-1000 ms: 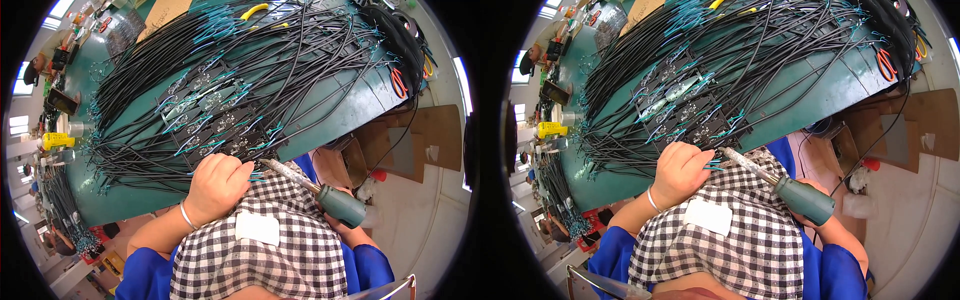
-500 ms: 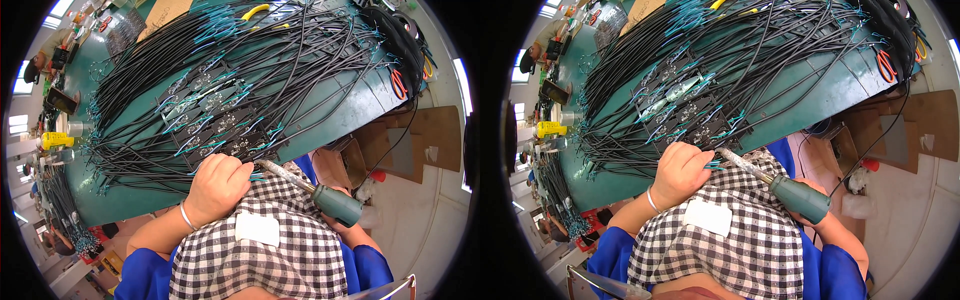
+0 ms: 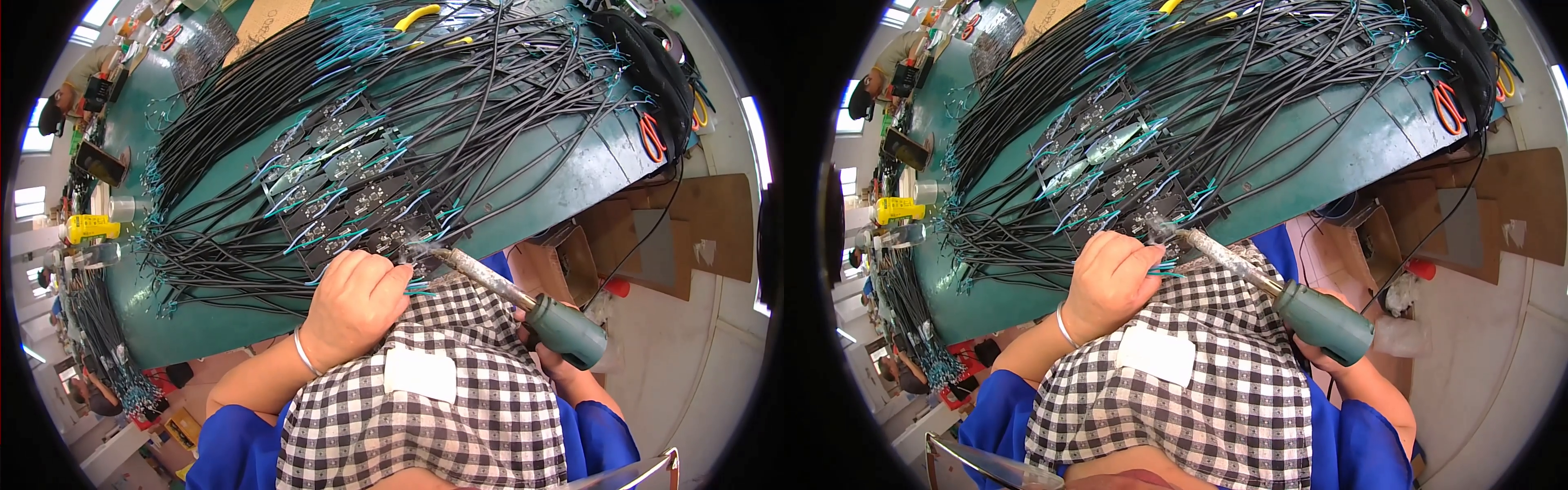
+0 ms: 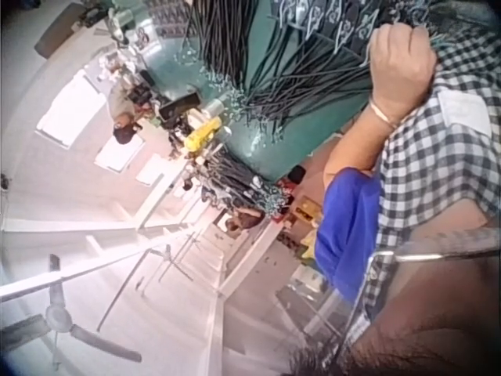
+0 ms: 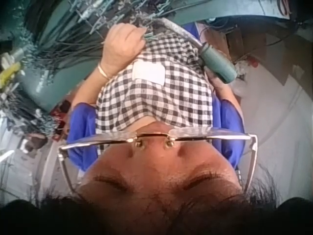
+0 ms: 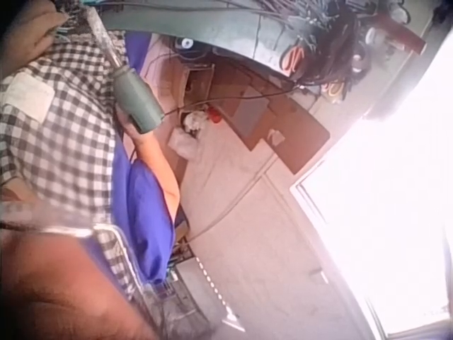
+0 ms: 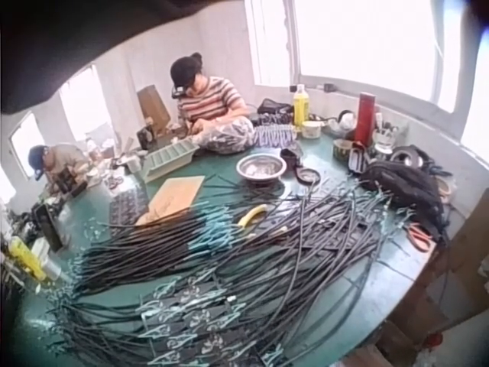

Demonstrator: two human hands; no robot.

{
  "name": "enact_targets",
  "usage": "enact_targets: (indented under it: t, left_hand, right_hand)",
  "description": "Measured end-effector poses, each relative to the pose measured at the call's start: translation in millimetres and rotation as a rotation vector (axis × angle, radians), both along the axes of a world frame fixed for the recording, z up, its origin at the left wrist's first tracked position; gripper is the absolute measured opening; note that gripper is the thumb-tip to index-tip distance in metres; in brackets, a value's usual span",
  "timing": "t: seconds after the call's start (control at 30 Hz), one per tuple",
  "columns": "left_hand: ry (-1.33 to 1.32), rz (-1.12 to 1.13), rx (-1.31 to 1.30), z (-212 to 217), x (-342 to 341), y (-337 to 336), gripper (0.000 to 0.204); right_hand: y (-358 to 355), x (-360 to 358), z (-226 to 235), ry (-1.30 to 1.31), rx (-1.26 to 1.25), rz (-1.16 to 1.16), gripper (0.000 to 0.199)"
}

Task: The person solders wires onto circuit boards on a panel using a soldering gun, repositions the panel, and solders additional wires onto the circuit boards.

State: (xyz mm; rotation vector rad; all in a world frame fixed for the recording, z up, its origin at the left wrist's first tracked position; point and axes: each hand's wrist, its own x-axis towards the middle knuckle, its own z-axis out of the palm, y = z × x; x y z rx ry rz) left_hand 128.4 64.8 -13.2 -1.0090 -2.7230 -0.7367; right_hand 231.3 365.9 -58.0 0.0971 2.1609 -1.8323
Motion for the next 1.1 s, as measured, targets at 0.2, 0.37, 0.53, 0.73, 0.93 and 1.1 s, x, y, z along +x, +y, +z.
enact_targets:
  t: [0.2, 0.37, 0.53, 0.73, 0.93, 1.1]
  left_hand:
    - [-0.009, -0.006, 0.002, -1.2, 1.4, -2.1, 0.034]
    - [0.035, -0.054, 0.127, -2.5, -1.6, -3.0, 0.033]
    - [0.132, -0.013, 0.247, 16.5, -6.6, -11.2, 0.037]
    - [0.126, 0.061, -0.046, 20.7, -19.9, -19.6, 0.02]
    - [0.061, 0.03, -0.017, 3.9, -13.7, -18.2, 0.021]
    - [0.068, 0.039, 0.004, 1.1, -10.5, -18.9, 0.021]
  right_hand:
    - [1.7, 3.7, -6.8, -0.077, -0.211, -0.043, 0.055]
    - [3.0, -6.5, -4.4, -0.061, -0.18, -0.028, 0.054]
    - [-7.6, -26.2, 17.9, 0.008, -0.236, -0.05, 0.052]
    - [-20.3, -44.6, 48.3, 0.077, -0.175, -0.052, 0.045]
    - [-17.2, -37.9, 57.4, 0.13, 0.231, 0.116, 0.027]
    - [-20.3, -28.4, 45.9, 0.121, 0.384, 0.135, 0.031]
